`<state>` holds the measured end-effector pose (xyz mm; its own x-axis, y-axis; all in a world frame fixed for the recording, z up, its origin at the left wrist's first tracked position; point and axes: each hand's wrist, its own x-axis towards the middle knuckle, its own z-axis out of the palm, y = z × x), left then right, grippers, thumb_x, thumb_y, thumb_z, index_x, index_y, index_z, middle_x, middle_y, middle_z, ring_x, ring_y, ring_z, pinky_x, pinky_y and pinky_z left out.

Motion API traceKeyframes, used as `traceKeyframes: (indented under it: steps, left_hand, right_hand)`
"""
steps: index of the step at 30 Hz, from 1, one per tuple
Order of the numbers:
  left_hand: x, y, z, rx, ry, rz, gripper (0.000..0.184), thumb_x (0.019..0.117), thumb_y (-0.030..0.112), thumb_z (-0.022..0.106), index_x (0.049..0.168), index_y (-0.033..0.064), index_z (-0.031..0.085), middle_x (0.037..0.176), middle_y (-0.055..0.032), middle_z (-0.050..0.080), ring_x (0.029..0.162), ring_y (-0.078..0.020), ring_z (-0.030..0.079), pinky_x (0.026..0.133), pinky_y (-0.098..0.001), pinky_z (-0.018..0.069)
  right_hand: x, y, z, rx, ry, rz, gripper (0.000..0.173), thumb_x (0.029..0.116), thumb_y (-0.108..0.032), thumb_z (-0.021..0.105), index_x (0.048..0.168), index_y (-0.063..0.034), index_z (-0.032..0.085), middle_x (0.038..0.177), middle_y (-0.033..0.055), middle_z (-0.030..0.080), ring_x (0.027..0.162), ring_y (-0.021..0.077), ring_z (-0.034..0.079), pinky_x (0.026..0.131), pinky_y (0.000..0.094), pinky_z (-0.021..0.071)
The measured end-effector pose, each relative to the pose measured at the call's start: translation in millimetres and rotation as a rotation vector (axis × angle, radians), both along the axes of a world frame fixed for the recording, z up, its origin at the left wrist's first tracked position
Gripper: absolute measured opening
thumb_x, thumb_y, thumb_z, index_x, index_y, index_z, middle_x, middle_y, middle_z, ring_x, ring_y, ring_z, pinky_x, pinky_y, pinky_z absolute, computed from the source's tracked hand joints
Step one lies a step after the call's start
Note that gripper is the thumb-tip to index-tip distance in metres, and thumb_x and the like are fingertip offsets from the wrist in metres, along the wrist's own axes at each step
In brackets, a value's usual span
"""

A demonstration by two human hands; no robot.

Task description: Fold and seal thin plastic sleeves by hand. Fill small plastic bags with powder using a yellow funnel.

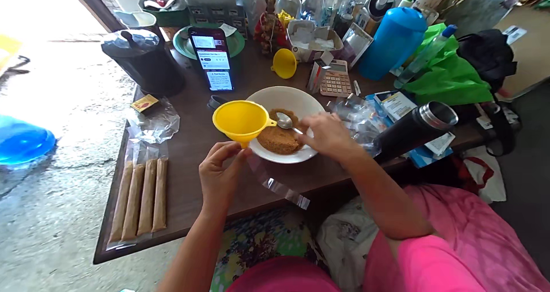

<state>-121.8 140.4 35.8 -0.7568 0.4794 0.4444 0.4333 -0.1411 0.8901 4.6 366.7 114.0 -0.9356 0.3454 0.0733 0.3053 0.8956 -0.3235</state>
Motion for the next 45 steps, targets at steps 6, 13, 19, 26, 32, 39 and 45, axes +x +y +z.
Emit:
traceKeyframes:
  steps: [6,13,19,26,32,39,45]
  left_hand:
    - [2,-5,-20,0.042,-0.014,0.038,0.016,0.0917,0.013,0.073,0.101,0.0003,0.071,0.105,0.0026,0.063,0.093,0.0003,0.064,0.087,-0.0185,0.0559]
    - [-3,-3,-39,0.107,0.042,0.091,0.018,0.091,0.018,0.075,0.096,0.0011,0.071,0.106,0.0011,0.063,0.093,-0.0002,0.063,0.085,-0.0178,0.0552]
    - [-4,-4,-40,0.081,0.07,0.046,0.02,0.0924,0.018,0.073,0.101,-0.0003,0.073,0.11,-0.0013,0.064,0.093,0.0002,0.063,0.084,-0.0171,0.0553]
    - [-4,-5,-39,0.058,0.074,0.063,0.023,0.0922,0.019,0.074,0.102,-0.0016,0.072,0.106,-0.0021,0.063,0.091,0.0007,0.062,0.081,-0.0148,0.0542]
    - [-3,-6,-38,0.025,0.066,0.076,0.024,0.0918,0.02,0.075,0.103,-0.0012,0.073,0.109,-0.0051,0.065,0.091,-0.001,0.063,0.08,-0.0153,0.0548]
    - [-3,-6,-38,0.006,0.061,0.077,0.025,0.093,0.023,0.073,0.104,0.0004,0.074,0.107,-0.0052,0.065,0.091,-0.0016,0.063,0.079,-0.0148,0.0536]
    - [-4,-5,-39,-0.018,0.075,0.083,0.024,0.0943,0.022,0.072,0.104,0.0006,0.074,0.108,-0.0065,0.065,0.092,-0.0031,0.064,0.08,-0.0155,0.0536]
  right_hand:
    - [-7,-6,2,0.024,-0.152,-0.176,0.022,0.0986,-0.006,0.062,0.117,-0.003,0.073,0.113,0.0217,0.069,0.104,0.0425,0.067,0.086,0.0636,0.0521]
    - [-17,6,-2,0.117,-0.125,-0.123,0.022,0.0999,-0.004,0.059,0.117,-0.0039,0.071,0.116,0.0205,0.067,0.095,0.0421,0.069,0.076,0.0618,0.0557]
    - [17,9,21,0.14,-0.116,-0.135,0.021,0.0981,-0.005,0.059,0.113,-0.0063,0.074,0.112,0.0183,0.069,0.092,0.0406,0.07,0.073,0.0628,0.0545]
    - [20,-13,15,0.22,-0.228,-0.179,0.019,0.096,-0.006,0.063,0.112,-0.0045,0.074,0.111,0.0201,0.068,0.089,0.0426,0.069,0.071,0.0625,0.0549]
    - [18,-21,10,0.05,-0.08,-0.047,0.014,0.0941,-0.007,0.068,0.105,-0.0054,0.076,0.099,0.0155,0.068,0.086,0.0333,0.069,0.071,0.0561,0.0575]
    - [18,-15,9,-0.018,-0.078,0.007,0.014,0.0941,-0.006,0.067,0.104,-0.0056,0.077,0.095,0.0136,0.069,0.087,0.0306,0.069,0.075,0.0539,0.0569]
    - [23,0,10,-0.084,0.014,0.034,0.013,0.094,-0.006,0.067,0.103,-0.0039,0.077,0.09,0.0135,0.069,0.081,0.0271,0.067,0.074,0.048,0.0565]
